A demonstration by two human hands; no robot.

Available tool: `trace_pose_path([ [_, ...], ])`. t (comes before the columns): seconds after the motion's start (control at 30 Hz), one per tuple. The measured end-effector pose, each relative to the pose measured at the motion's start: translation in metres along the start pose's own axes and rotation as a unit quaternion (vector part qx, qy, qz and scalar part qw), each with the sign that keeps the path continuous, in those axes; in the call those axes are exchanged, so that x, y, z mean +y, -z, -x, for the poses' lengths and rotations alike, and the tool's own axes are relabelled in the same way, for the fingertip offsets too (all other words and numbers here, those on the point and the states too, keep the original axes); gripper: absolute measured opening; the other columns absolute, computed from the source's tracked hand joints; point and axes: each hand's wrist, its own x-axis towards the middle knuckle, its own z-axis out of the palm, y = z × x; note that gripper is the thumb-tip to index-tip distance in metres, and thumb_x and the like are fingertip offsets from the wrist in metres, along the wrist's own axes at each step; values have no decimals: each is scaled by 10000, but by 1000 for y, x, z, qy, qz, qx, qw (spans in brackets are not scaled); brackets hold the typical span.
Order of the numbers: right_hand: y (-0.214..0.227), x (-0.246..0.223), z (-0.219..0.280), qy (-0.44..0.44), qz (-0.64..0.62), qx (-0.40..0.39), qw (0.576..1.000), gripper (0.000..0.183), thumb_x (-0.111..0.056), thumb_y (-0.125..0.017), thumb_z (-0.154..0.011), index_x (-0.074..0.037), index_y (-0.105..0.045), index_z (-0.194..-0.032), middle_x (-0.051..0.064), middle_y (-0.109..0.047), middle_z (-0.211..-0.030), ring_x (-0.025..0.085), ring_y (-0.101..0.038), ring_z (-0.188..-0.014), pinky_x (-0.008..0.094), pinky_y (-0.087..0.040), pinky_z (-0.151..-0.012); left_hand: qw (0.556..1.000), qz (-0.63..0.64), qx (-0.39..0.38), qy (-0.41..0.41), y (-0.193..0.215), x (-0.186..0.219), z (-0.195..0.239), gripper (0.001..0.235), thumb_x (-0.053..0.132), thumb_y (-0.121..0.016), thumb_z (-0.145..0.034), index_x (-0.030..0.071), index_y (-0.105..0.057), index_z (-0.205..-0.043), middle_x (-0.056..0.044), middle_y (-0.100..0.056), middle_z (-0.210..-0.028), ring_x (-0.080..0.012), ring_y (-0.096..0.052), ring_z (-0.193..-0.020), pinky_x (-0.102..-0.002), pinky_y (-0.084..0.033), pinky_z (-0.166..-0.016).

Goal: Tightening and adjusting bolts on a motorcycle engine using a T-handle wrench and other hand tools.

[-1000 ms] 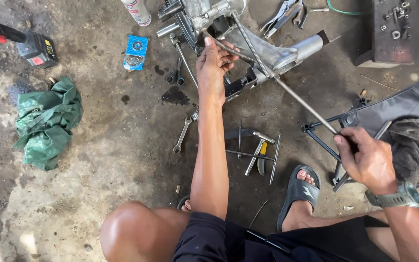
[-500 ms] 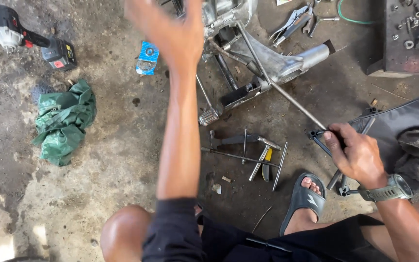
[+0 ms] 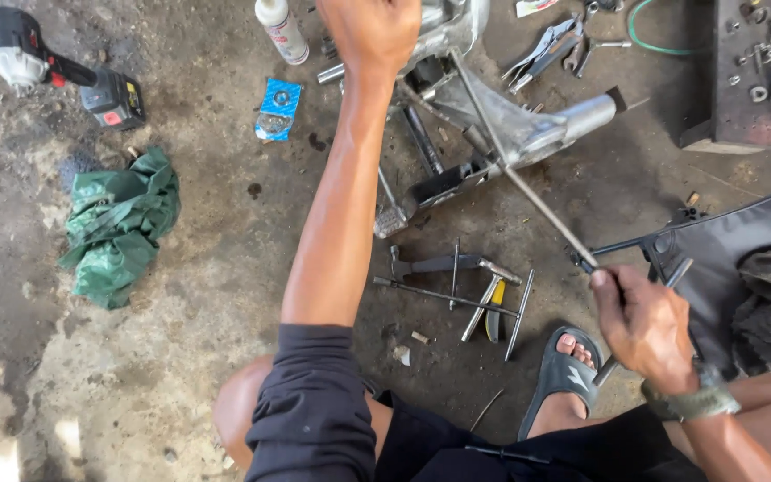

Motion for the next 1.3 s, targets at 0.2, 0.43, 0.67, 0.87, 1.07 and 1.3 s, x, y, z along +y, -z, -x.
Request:
trace_pose_path([
  [0.2, -5, -19, 11, -41, 10, -7, 999, 305, -365, -494, -1067, -127, -670, -996, 61, -629, -557, 308, -633, -522, 462, -473, -562, 999, 22, -12, 25, -3, -7, 6, 428, 457, -547, -1141, 250, -488, -1511, 51, -536, -1527, -152, -532, -1460, -363, -441, -1302],
  [0.43, -2, -12, 9, -40, 4, -11, 999, 272, -345, -530, -1064, -121, -682, -1076, 97, -646, -594, 334, -642, -564, 463, -493, -617, 997, 39, -29, 57, 0, -6, 21, 416, 439, -526, -1153, 222, -500, -1507, 28, -526, -1549, -165, -504, -1514, -382, -409, -1349],
  [0.67, 23, 6, -19, 133, -16, -124, 983, 271, -304, -416, -1067, -115, -495, -889, 24, -436, -505, 242, -480, -366, 423, -400, -395, 961, 84, 75, 254, 14, 0, 98, 122, 223, -429, -1056, 122, -496, -1046, -26, -506, -888, -144, -511, -807, -313, -406, -809],
  [0.87, 26, 31, -45, 202, -1, -285, 937, 262, -355, -356, -1042, -197, -463, -861, -97, -751, -570, 126, -681, -390, 290, -554, -371, 928, -6, -186, 323, 6, 4, 174, 366, 355, -442, -1036, 98, -672, -1158, -98, -671, -1176, -274, -638, -1108, -409, -482, -939],
  [1.07, 2, 55, -46, 290, -6, -195, 937, 249, -348, -446, -1040, -171, -429, -866, -28, -376, -450, 163, -366, -310, 346, -286, -294, 932, 13, -227, 282, -26, -9, 181, 368, 416, -384, -1080, 140, -627, -1110, -71, -632, -1084, -258, -604, -1041, -405, -456, -943],
  [1.3, -5, 32, -16, 233, 9, -149, 961, 237, -284, -458, -1031, -139, -405, -852, 45, -396, -421, 289, -380, -294, 453, -254, -334, 914, -4, -244, 325, -24, 0, 185, 134, 119, -485, -910, 169, -566, -1005, -2, -629, -838, -205, -620, -772, -396, -485, -724],
])
